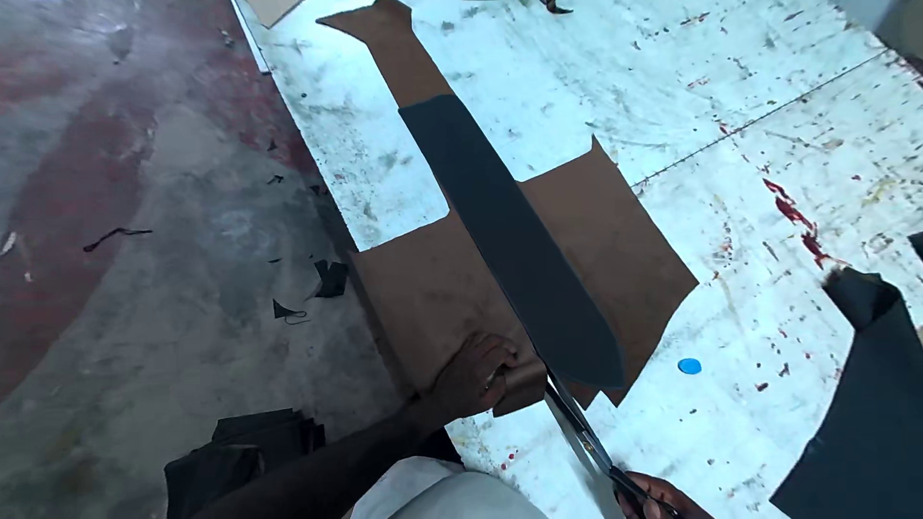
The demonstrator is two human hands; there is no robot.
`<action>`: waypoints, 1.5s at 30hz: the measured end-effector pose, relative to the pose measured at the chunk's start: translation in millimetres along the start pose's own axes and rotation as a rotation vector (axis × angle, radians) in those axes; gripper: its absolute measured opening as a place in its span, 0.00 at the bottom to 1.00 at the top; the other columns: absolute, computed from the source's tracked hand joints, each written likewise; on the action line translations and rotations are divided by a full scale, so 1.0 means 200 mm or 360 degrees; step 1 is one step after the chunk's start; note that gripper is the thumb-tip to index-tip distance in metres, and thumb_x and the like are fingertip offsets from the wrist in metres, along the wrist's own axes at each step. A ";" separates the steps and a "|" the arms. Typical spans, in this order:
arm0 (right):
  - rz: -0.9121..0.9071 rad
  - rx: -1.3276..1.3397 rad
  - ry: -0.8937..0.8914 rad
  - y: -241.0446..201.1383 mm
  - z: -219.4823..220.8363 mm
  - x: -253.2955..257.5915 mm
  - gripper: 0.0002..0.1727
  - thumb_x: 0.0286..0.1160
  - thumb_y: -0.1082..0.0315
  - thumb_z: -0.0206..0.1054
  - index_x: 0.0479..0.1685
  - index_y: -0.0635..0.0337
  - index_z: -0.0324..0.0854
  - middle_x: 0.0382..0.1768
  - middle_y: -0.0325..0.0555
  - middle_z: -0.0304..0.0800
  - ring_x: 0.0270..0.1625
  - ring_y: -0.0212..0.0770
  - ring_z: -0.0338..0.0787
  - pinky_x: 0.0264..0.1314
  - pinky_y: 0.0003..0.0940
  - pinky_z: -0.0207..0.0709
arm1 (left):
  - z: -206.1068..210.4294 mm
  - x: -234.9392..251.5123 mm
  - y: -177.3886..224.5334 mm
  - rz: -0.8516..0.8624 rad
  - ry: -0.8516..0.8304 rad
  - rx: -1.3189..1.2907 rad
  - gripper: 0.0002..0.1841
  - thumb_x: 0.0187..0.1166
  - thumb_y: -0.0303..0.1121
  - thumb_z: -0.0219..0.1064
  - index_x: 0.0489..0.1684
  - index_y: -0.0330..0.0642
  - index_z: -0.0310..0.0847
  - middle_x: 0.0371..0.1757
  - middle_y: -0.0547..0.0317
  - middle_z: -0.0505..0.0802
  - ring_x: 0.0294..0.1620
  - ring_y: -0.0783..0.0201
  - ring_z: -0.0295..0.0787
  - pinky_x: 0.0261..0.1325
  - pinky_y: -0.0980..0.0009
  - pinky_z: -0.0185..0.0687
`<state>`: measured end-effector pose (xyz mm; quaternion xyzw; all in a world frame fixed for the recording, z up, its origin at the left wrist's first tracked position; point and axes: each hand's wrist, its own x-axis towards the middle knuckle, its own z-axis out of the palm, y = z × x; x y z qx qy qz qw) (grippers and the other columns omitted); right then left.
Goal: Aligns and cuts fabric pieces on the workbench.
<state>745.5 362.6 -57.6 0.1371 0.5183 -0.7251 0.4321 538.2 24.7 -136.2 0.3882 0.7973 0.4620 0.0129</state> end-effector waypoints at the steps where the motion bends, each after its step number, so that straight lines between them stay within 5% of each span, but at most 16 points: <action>1: -0.0004 0.0011 0.0003 0.01 0.00 0.01 0.29 0.67 0.32 0.72 0.43 0.50 0.81 0.26 0.33 0.82 0.23 0.31 0.83 0.27 0.27 0.81 | 0.00 0.00 0.00 -0.0002 0.0002 0.0014 0.11 0.74 0.35 0.63 0.45 0.45 0.90 0.61 0.56 0.90 0.69 0.58 0.82 0.75 0.57 0.75; 23: 0.0092 -0.0100 0.0369 -0.21 0.09 0.38 0.31 0.55 0.35 0.82 0.36 0.52 0.80 0.17 0.36 0.78 0.14 0.33 0.79 0.16 0.29 0.79 | 0.00 0.00 0.00 -0.0006 -0.0117 0.0086 0.10 0.77 0.37 0.63 0.45 0.50 0.90 0.64 0.62 0.89 0.69 0.61 0.81 0.75 0.58 0.73; 35: 0.0099 -0.0208 0.0287 -0.38 0.08 0.52 0.34 0.58 0.31 0.78 0.45 0.52 0.78 0.22 0.35 0.78 0.20 0.33 0.82 0.25 0.29 0.82 | 0.00 0.01 0.01 -0.0009 -0.0163 0.0140 0.11 0.80 0.37 0.61 0.50 0.53 0.89 0.64 0.63 0.89 0.70 0.61 0.80 0.74 0.58 0.75; 40: 0.0086 -0.0192 0.0376 -0.37 0.10 0.55 0.30 0.59 0.35 0.80 0.37 0.52 0.79 0.18 0.35 0.76 0.15 0.33 0.78 0.18 0.28 0.79 | 0.00 0.00 0.01 -0.0034 -0.0189 0.0114 0.11 0.82 0.37 0.60 0.51 0.53 0.88 0.64 0.61 0.89 0.70 0.61 0.81 0.74 0.57 0.74; 45: 0.0152 -0.0263 0.0335 -0.42 0.11 0.57 0.32 0.59 0.34 0.79 0.42 0.52 0.78 0.21 0.35 0.78 0.18 0.34 0.82 0.23 0.29 0.82 | 0.00 0.01 0.01 -0.0024 -0.0187 0.0131 0.11 0.81 0.38 0.60 0.50 0.54 0.89 0.63 0.63 0.89 0.70 0.62 0.80 0.75 0.58 0.74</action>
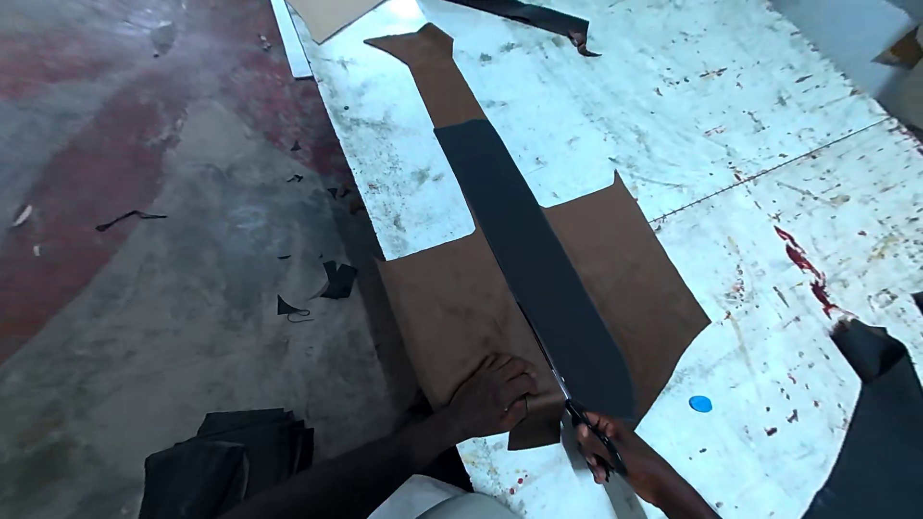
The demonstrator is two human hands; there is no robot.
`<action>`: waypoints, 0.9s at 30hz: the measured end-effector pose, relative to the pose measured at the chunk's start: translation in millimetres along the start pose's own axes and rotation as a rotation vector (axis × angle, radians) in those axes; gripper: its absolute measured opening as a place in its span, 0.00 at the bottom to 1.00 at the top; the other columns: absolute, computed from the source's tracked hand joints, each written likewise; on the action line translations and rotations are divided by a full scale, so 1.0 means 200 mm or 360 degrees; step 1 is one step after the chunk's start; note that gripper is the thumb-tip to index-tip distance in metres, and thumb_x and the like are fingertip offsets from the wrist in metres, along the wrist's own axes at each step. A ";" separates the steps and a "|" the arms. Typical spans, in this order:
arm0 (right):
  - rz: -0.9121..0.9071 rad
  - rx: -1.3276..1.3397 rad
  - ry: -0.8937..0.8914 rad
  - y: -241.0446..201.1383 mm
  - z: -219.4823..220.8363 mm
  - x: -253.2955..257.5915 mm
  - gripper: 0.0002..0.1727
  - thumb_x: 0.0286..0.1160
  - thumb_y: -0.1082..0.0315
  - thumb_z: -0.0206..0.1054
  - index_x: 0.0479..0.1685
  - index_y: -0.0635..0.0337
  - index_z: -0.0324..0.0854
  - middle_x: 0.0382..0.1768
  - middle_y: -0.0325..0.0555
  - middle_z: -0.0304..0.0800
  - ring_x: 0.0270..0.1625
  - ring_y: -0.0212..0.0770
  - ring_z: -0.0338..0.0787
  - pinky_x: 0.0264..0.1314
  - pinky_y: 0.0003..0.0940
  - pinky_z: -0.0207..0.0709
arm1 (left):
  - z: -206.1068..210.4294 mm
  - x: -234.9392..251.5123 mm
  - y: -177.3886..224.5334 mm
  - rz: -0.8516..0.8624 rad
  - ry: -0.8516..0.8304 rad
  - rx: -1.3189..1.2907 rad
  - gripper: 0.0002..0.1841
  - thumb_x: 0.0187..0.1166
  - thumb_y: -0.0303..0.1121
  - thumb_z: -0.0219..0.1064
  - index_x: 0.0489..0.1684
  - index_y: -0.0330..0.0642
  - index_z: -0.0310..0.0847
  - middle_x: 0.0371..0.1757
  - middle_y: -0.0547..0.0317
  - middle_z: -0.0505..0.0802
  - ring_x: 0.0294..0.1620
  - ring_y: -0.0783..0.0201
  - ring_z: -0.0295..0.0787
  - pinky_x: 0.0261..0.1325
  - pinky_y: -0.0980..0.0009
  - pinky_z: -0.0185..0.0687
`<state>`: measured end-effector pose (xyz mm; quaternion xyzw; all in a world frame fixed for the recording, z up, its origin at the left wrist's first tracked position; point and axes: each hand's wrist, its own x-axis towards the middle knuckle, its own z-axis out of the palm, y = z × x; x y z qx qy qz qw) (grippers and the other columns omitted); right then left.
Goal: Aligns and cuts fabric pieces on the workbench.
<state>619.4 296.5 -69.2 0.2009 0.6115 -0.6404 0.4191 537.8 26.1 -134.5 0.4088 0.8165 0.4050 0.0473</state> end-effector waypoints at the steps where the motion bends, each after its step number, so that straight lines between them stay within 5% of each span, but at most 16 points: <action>1: 0.0003 -0.0019 -0.0017 -0.03 0.01 0.01 0.32 0.60 0.33 0.77 0.43 0.51 0.77 0.21 0.34 0.78 0.20 0.33 0.82 0.25 0.29 0.82 | 0.00 0.00 0.00 -0.0004 -0.0008 0.0001 0.11 0.81 0.38 0.59 0.50 0.54 0.89 0.63 0.63 0.89 0.70 0.62 0.81 0.74 0.57 0.74; 5: -0.0010 -0.0050 -0.0063 -0.16 0.02 0.07 0.33 0.62 0.30 0.73 0.44 0.50 0.75 0.23 0.33 0.78 0.22 0.33 0.82 0.29 0.28 0.83 | -0.01 0.01 0.01 -0.0055 -0.0083 -0.0011 0.12 0.84 0.40 0.59 0.51 0.54 0.89 0.62 0.62 0.89 0.70 0.60 0.80 0.73 0.54 0.74; 11: 0.0003 -0.0013 0.0016 -0.15 0.02 0.12 0.27 0.64 0.38 0.77 0.40 0.52 0.77 0.19 0.35 0.76 0.16 0.33 0.79 0.21 0.29 0.81 | -0.01 0.01 0.01 -0.0076 -0.0121 0.0014 0.12 0.84 0.40 0.57 0.53 0.55 0.87 0.65 0.63 0.88 0.71 0.60 0.80 0.74 0.55 0.73; 19: 0.0032 -0.0076 -0.0082 -0.33 0.03 0.18 0.28 0.71 0.36 0.70 0.46 0.52 0.75 0.23 0.34 0.77 0.22 0.33 0.82 0.30 0.28 0.84 | 0.00 0.01 0.01 -0.0067 -0.0160 0.0070 0.12 0.85 0.42 0.57 0.51 0.54 0.87 0.61 0.61 0.88 0.70 0.58 0.79 0.75 0.55 0.71; 27: 0.0020 -0.0030 -0.0023 -0.32 0.06 0.25 0.21 0.76 0.45 0.70 0.42 0.53 0.75 0.19 0.34 0.75 0.17 0.32 0.79 0.23 0.28 0.82 | -0.01 0.01 0.01 -0.0041 -0.0156 0.0060 0.13 0.87 0.44 0.55 0.51 0.52 0.85 0.63 0.57 0.88 0.71 0.56 0.80 0.77 0.55 0.70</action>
